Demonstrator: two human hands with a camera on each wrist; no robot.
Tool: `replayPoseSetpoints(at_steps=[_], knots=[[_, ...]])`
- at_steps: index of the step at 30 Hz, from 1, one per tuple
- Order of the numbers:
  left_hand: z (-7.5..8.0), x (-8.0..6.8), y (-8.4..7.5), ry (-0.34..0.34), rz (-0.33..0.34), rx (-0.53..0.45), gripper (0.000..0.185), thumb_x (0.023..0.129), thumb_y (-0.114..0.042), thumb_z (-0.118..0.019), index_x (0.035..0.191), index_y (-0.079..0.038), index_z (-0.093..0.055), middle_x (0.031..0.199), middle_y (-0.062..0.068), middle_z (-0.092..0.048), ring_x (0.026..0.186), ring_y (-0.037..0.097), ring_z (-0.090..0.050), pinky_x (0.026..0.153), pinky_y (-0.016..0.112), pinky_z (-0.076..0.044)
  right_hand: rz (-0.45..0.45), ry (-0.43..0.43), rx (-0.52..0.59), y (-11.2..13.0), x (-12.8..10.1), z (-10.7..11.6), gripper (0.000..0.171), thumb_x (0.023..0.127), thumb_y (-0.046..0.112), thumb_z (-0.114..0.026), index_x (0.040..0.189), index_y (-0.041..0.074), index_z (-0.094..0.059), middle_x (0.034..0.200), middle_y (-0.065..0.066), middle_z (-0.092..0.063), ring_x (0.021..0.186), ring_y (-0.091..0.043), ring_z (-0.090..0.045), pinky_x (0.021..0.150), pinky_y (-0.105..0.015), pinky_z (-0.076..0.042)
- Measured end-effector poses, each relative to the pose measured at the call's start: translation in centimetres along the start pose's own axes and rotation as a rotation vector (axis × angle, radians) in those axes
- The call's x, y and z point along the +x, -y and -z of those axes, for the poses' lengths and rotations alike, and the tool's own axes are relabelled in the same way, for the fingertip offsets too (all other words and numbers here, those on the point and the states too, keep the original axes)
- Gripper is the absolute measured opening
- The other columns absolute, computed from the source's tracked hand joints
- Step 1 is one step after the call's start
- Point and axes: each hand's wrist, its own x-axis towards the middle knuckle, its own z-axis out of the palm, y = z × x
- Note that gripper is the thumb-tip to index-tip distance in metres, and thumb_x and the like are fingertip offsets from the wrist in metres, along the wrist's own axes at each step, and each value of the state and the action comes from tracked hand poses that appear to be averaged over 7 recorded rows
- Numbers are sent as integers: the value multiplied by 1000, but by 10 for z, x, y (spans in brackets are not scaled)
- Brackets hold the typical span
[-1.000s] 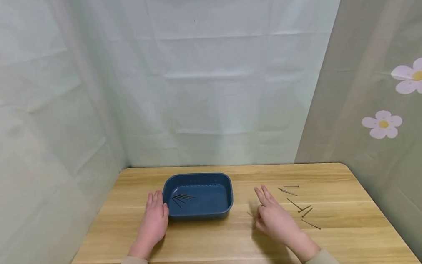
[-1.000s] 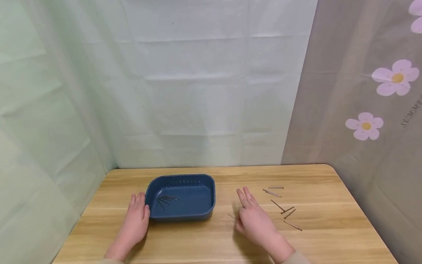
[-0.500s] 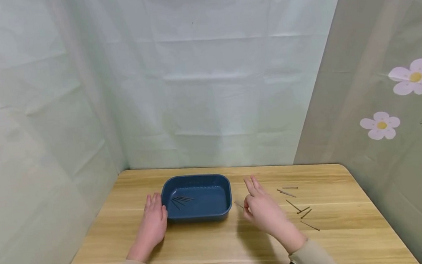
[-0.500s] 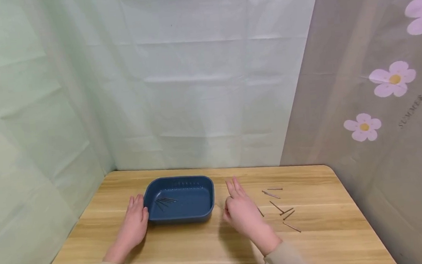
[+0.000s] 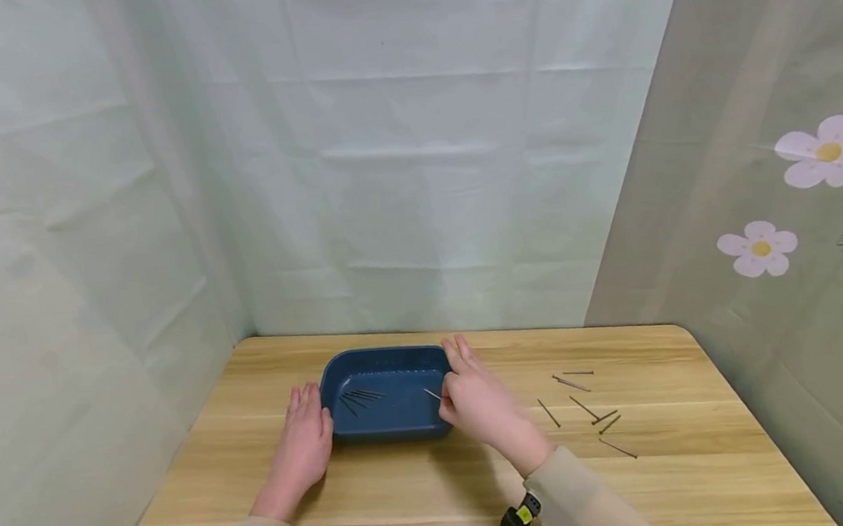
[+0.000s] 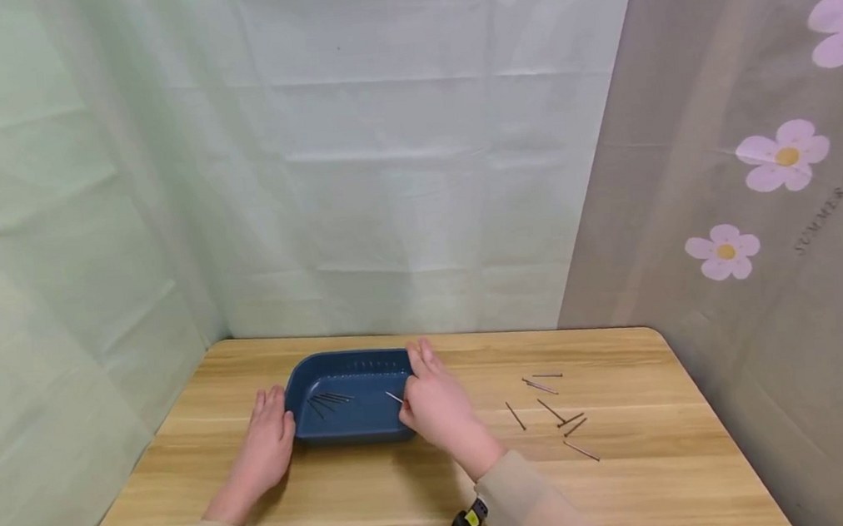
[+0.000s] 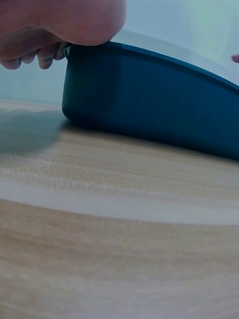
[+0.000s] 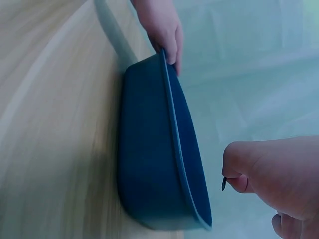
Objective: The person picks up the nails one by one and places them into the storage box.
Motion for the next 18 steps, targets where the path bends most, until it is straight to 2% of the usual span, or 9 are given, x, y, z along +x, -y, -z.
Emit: replayPoseSetpoints(at_steps=[6, 9, 18], knots=[[-1, 0, 1, 23, 8, 9, 56, 113, -11, -42, 155, 24, -30, 163, 42, -29, 155, 60, -17, 124, 70, -19, -7, 82, -68, 12, 23, -6, 24, 92, 20, -78, 70, 16, -71, 163, -29, -43, 157, -45, -29, 128, -44, -29], [-2, -1, 1, 29, 10, 12, 56, 113, -11, -42, 155, 24, -29, 163, 42, -29, 155, 59, -17, 125, 70, -19, 3, 85, -90, 16, 28, -12, 23, 92, 22, -78, 71, 16, -72, 164, -27, -42, 157, -44, -30, 129, -44, -28], [-1, -1, 2, 19, 13, 13, 56, 113, -12, -42, 155, 24, -29, 163, 42, -29, 155, 59, -18, 125, 69, -19, -5, 90, -32, 21, 31, -21, 21, 91, 19, -78, 71, 16, -73, 164, -27, -42, 159, -44, -27, 126, -47, -32]])
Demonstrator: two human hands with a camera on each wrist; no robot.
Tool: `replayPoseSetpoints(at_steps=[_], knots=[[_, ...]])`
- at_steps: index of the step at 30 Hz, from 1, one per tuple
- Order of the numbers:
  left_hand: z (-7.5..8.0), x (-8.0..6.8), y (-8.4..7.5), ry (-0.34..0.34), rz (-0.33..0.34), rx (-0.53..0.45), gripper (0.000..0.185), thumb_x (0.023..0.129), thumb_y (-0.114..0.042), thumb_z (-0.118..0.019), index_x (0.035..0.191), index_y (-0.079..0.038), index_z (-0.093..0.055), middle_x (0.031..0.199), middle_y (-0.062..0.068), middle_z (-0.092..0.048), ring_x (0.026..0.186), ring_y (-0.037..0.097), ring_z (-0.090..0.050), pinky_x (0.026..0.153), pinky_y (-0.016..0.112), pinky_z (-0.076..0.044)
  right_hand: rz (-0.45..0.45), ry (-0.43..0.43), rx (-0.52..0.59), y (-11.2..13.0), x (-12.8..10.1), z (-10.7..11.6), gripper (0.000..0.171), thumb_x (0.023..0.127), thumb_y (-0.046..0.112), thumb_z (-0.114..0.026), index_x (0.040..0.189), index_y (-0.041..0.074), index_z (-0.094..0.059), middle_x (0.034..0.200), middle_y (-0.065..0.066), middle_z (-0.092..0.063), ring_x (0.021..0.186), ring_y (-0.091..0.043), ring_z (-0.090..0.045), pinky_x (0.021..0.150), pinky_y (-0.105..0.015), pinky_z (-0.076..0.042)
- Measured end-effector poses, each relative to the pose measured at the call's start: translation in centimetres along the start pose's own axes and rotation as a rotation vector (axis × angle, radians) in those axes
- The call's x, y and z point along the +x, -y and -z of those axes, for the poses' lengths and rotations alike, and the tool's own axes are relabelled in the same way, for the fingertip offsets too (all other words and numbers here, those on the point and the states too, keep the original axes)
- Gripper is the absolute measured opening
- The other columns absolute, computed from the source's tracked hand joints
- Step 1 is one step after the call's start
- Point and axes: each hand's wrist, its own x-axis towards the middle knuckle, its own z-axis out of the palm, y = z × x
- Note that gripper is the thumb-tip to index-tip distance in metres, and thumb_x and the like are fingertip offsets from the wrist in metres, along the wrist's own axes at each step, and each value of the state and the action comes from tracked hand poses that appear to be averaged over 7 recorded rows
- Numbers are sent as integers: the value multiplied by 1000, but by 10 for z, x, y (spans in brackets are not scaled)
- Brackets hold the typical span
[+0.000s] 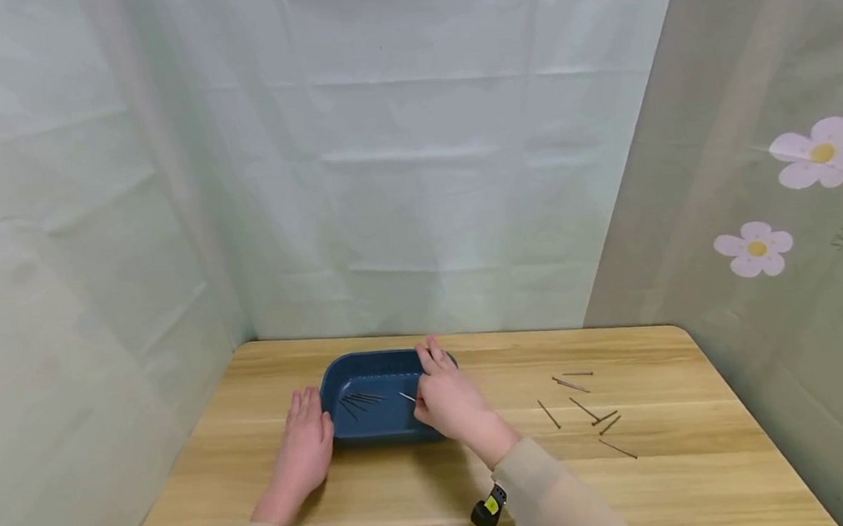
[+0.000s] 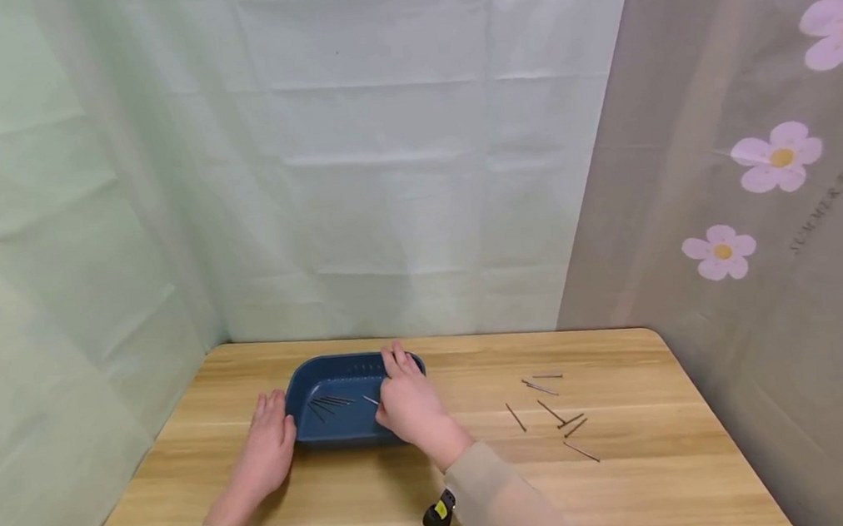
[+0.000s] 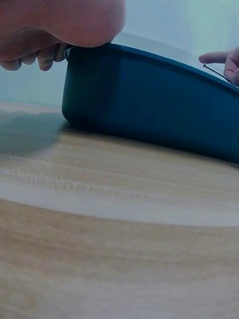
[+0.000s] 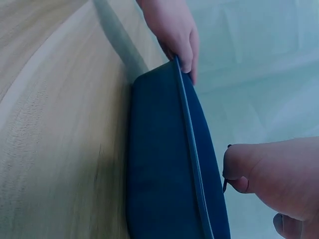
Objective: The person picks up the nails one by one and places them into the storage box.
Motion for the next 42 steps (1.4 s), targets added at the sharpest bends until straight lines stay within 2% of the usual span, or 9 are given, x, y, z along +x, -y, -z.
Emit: replayPoseSetpoints(at_steps=[6, 14, 22, 29, 33, 39, 42], knots=[[-3, -4, 0, 2, -14, 3, 56, 112, -10, -44, 154, 25, -31, 162, 43, -31, 153, 62, -19, 122, 72, -21, -2, -12, 28, -4, -7, -7, 22, 88, 15, -79, 69, 15, -70, 164, -28, -42, 158, -46, -28, 126, -49, -33], [-2, 2, 0, -47, -36, 36, 54, 111, -9, -46, 151, 25, -35, 159, 43, -35, 152, 61, -23, 123, 70, -24, 6, -44, 36, -12, -7, -8, 23, 87, 12, -79, 66, 14, -70, 162, -31, -43, 155, -49, -33, 127, -47, -30], [0, 2, -4, -20, -10, 17, 55, 112, -10, -45, 153, 25, -33, 161, 42, -33, 154, 60, -21, 123, 70, -23, -4, -11, 35, -14, -3, -9, 22, 88, 15, -81, 68, 16, -71, 163, -31, -42, 155, -50, -32, 127, -47, -30], [3, 1, -5, -24, 10, 7, 55, 111, -8, -46, 154, 24, -33, 162, 41, -33, 155, 58, -21, 125, 68, -21, -14, 61, 32, -8, 8, -12, 27, 92, 18, -80, 67, 17, -69, 165, -28, -40, 157, -47, -29, 127, -48, -31], [4, -1, -6, -21, 9, 5, 55, 112, -9, -46, 154, 24, -33, 162, 41, -33, 155, 58, -21, 125, 67, -21, -34, 131, -2, -3, 21, -19, 28, 95, 22, -80, 69, 18, -70, 169, -25, -36, 161, -42, -22, 129, -45, -27], [3, -2, -6, -17, 16, 9, 55, 112, -9, -45, 154, 24, -32, 162, 41, -32, 155, 58, -21, 126, 67, -21, -58, 213, -63, 9, 44, -27, 33, 97, 32, -80, 69, 14, -73, 171, -21, -33, 162, -39, -19, 129, -42, -27], [2, -2, -8, -21, 6, 0, 55, 111, -9, -46, 153, 24, -33, 162, 41, -33, 155, 58, -21, 125, 67, -21, -76, 249, -110, 13, 52, -32, 32, 98, 35, -79, 75, 14, -77, 173, -19, -30, 163, -37, -17, 130, -41, -26]])
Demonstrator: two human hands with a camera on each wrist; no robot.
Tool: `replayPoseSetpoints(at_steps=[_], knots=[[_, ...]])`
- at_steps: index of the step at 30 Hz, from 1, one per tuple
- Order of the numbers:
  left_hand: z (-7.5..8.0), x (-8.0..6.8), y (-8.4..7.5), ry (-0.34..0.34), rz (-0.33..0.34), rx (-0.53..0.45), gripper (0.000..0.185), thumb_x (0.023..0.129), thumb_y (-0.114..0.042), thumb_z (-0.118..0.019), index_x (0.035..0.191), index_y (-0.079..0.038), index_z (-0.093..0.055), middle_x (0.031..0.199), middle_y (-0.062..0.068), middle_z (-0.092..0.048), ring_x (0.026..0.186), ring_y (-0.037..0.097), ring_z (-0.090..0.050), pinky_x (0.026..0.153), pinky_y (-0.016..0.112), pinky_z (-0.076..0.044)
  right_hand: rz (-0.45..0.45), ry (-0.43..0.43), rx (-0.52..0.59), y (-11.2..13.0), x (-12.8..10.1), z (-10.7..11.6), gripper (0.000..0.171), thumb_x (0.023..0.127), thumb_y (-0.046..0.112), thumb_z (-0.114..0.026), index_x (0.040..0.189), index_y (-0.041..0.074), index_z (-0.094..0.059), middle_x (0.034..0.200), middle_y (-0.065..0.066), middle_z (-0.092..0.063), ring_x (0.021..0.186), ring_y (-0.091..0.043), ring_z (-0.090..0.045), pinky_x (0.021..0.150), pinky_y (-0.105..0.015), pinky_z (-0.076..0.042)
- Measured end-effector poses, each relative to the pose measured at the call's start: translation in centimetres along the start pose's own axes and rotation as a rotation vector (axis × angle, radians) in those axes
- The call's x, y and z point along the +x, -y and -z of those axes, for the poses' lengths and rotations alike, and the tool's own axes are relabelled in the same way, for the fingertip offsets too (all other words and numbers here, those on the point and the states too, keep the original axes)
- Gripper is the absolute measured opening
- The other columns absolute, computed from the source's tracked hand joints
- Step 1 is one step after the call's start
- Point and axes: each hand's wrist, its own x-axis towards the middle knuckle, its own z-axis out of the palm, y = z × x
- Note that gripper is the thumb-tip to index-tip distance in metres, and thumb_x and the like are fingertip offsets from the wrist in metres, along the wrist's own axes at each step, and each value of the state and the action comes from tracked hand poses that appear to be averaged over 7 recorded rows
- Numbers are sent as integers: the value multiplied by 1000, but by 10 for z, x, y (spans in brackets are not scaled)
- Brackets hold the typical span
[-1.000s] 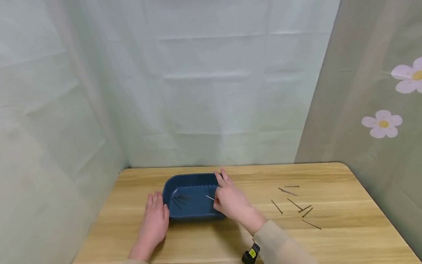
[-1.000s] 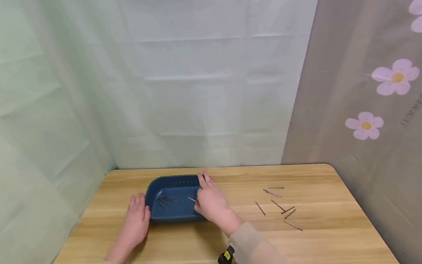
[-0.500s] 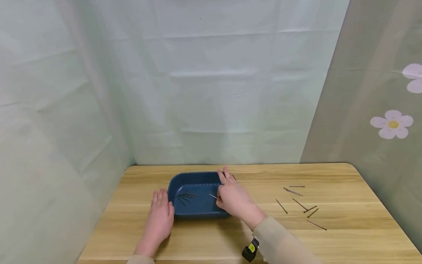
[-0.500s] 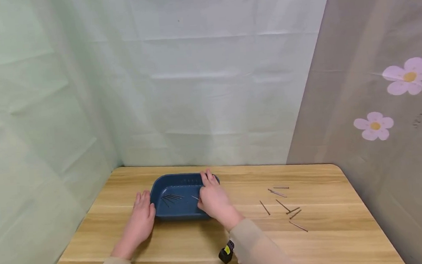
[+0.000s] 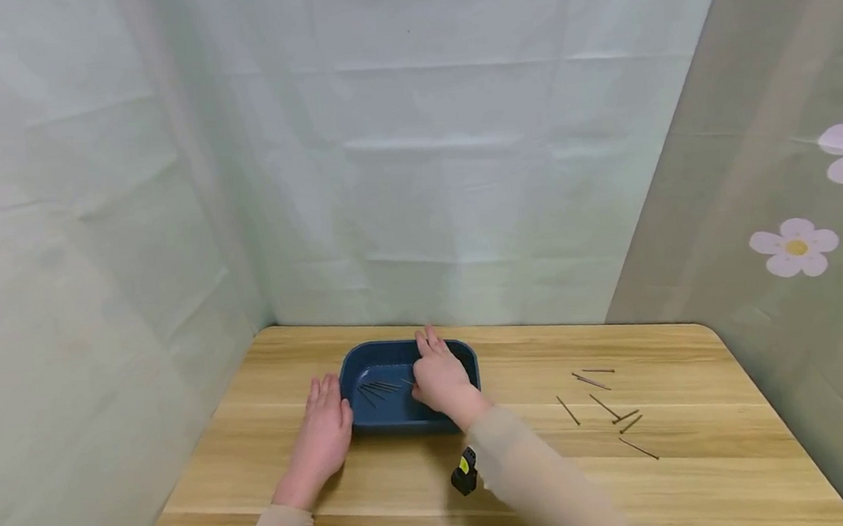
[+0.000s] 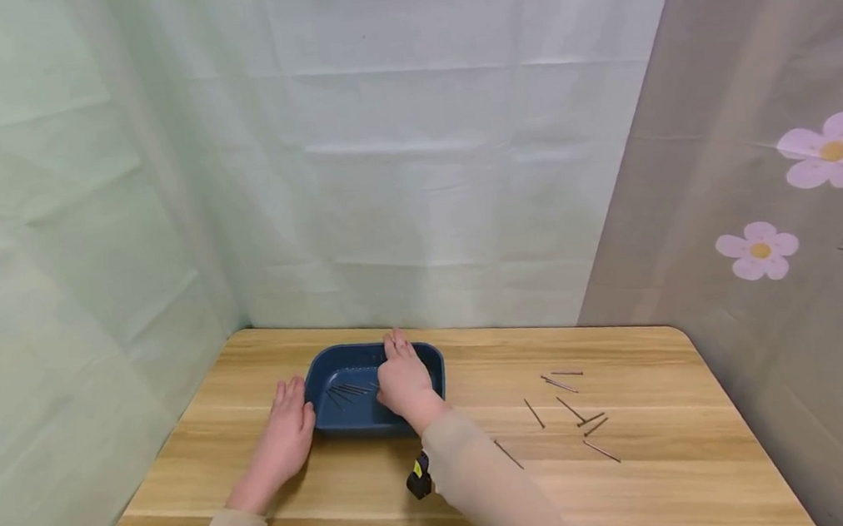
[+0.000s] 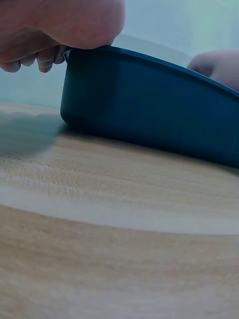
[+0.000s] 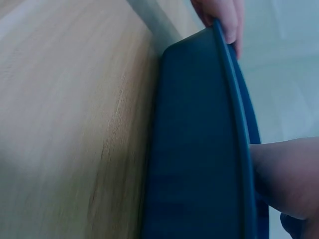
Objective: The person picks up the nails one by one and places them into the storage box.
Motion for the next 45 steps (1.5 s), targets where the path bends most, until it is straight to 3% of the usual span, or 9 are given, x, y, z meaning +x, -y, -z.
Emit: replayPoseSetpoints(at_steps=[6, 14, 23, 33, 45], knots=[[-1, -2, -3, -7, -3, -1, 54, 111, -8, -47, 152, 25, -34, 161, 42, -35, 154, 58, -23, 125, 66, -22, 3, 25, -62, 9, 13, -9, 26, 99, 36, -76, 88, 14, -84, 175, -16, -27, 164, -36, -16, 130, -41, -25], [0, -2, -3, -9, 6, 8, 55, 112, -9, -46, 154, 23, -34, 162, 40, -34, 155, 56, -22, 126, 65, -22, -18, -12, -97, 12, 24, -15, 28, 99, 37, -76, 85, 14, -83, 176, -17, -24, 164, -36, -14, 130, -42, -24], [5, -1, -5, 1, 15, 10, 56, 112, -10, -45, 154, 23, -32, 163, 40, -32, 156, 56, -21, 126, 65, -21, -21, -27, -160, 13, 31, -16, 29, 100, 40, -75, 86, 16, -82, 179, -15, -11, 165, -36, 0, 133, -43, -14], [8, -5, -6, -5, 25, 3, 55, 112, -9, -46, 155, 23, -32, 163, 40, -32, 156, 56, -21, 126, 65, -21, 1, -14, -193, 20, 32, -14, 27, 103, 32, -70, 83, 17, -81, 179, -15, -8, 165, -36, 3, 133, -44, -12], [11, -9, -9, 21, 40, 9, 57, 112, -12, -46, 155, 22, -32, 164, 39, -31, 157, 55, -21, 127, 64, -20, -6, 23, -224, 29, 29, -16, 28, 108, 27, -62, 95, 18, -84, 180, -14, -4, 164, -36, 8, 133, -45, -8]])
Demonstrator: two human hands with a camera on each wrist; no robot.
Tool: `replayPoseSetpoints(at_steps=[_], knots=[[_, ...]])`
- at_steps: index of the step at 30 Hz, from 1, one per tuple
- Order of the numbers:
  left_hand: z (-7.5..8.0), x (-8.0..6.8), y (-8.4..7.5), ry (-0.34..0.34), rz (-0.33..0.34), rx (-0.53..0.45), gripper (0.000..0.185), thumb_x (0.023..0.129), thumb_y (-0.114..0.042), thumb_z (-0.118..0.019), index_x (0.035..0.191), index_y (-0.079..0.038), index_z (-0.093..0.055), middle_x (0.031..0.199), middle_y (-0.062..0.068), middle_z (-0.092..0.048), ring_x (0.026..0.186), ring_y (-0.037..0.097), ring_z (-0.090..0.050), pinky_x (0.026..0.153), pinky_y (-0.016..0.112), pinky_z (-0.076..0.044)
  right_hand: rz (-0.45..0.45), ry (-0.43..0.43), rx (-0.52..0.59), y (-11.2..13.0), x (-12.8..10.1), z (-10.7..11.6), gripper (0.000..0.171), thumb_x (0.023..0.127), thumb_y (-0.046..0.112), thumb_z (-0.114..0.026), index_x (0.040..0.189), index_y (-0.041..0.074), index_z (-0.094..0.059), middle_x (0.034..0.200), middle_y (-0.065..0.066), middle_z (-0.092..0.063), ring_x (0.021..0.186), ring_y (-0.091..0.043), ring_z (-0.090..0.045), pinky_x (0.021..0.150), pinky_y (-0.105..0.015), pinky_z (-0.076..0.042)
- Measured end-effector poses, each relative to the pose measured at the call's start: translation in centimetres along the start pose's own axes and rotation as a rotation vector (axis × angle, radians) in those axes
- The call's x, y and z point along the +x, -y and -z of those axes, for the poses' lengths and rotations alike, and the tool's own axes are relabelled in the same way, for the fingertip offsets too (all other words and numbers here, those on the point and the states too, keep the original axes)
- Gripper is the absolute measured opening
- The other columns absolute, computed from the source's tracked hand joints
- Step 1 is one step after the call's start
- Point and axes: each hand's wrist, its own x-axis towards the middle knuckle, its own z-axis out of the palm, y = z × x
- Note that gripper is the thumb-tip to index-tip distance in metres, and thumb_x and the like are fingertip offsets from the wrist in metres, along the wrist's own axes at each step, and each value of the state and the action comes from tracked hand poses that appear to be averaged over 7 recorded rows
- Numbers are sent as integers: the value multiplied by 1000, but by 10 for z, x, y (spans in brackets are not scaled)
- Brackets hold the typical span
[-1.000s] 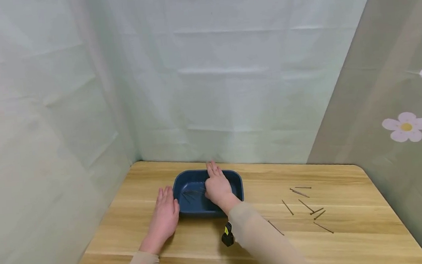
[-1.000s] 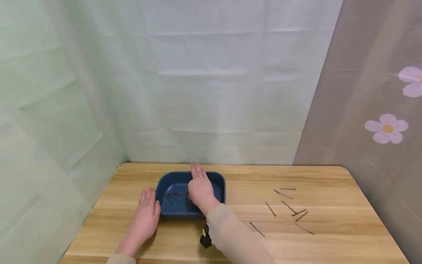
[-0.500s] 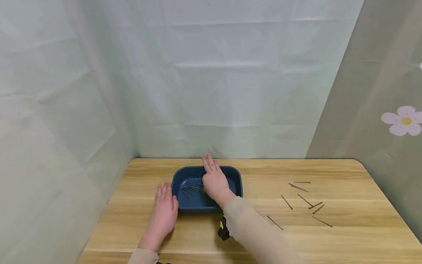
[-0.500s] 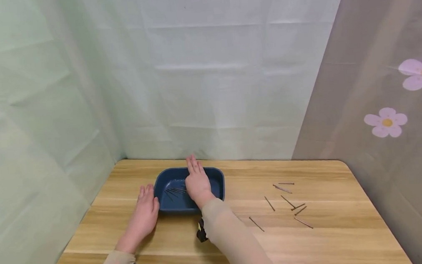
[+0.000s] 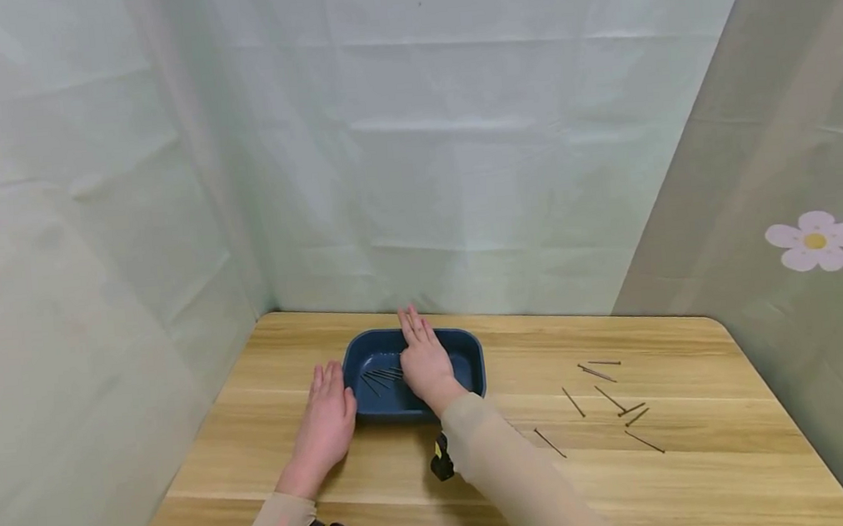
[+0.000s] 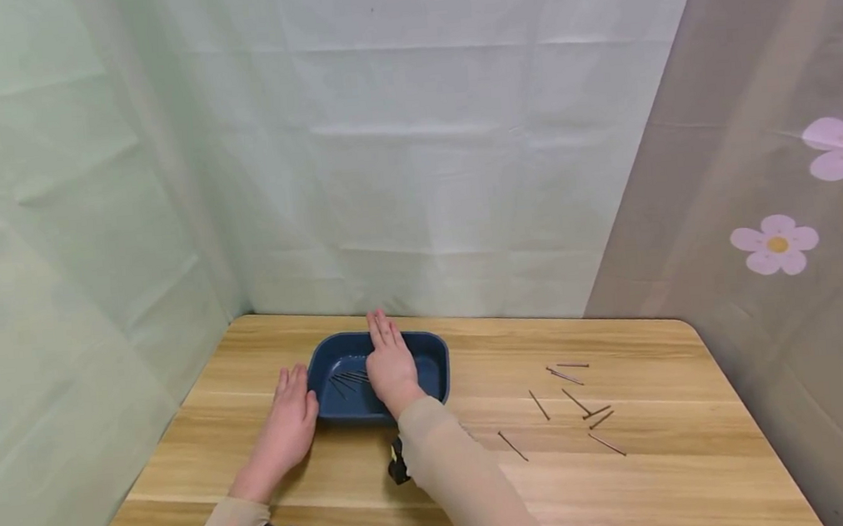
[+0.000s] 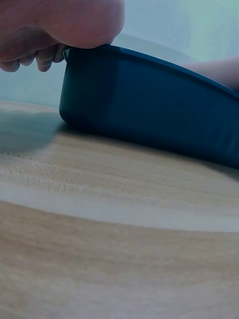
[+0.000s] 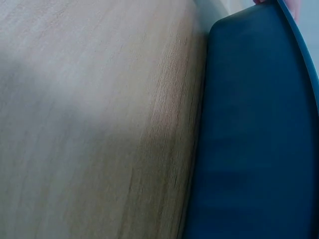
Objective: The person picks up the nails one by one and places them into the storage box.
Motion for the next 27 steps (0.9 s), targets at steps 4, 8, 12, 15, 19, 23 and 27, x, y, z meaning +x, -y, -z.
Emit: replayPoseSetpoints(at_steps=[4, 8, 12, 15, 19, 23, 27], knots=[[1, -1, -1, 0, 5, -6, 56, 112, -11, -45, 155, 22, -32, 164, 39, -31, 157, 55, -20, 127, 64, -20, 3, -12, 2, 0, -2, 2, 28, 109, 23, -60, 95, 17, -84, 179, -14, -7, 165, -36, 5, 133, -43, -10], [1, 0, -1, -6, 2, -4, 56, 112, -11, -45, 155, 22, -31, 164, 39, -31, 157, 54, -20, 127, 64, -19, 9, -18, 8, -1, -3, 3, 29, 110, 22, -58, 98, 17, -84, 179, -14, -8, 165, -36, 4, 133, -44, -10], [0, 2, -1, -8, -8, -1, 56, 113, -11, -45, 156, 22, -31, 164, 39, -30, 157, 55, -20, 127, 64, -19, 3, -17, 19, -3, -3, 4, 31, 111, 22, -54, 103, 15, -84, 179, -15, -7, 165, -36, 5, 133, -44, -10], [-1, 3, -1, -7, -7, -7, 56, 113, -11, -44, 156, 22, -30, 165, 39, -30, 157, 55, -19, 127, 64, -20, 1, -20, 34, -4, -3, 4, 32, 111, 22, -53, 106, 14, -84, 179, -15, -6, 165, -37, 5, 133, -44, -10], [0, 3, -2, -7, -2, -7, 57, 113, -12, -44, 156, 22, -31, 165, 39, -30, 157, 55, -20, 127, 64, -20, 1, -26, 65, -4, -3, 4, 30, 111, 22, -54, 108, 13, -83, 179, -15, -7, 165, -36, 5, 133, -44, -10], [0, 2, -1, -6, 4, -13, 57, 112, -13, -44, 156, 22, -31, 165, 38, -30, 157, 55, -20, 127, 65, -20, 1, -40, 108, -3, -3, 4, 27, 109, 25, -58, 110, 13, -82, 179, -15, -8, 165, -36, 5, 133, -44, -9], [0, -1, 0, 1, 9, -12, 57, 112, -13, -44, 156, 22, -31, 165, 39, -30, 157, 55, -19, 127, 64, -19, 8, -57, 165, -1, -6, 3, 25, 106, 30, -65, 118, 15, -79, 179, -17, -7, 165, -37, 4, 133, -46, -11]])
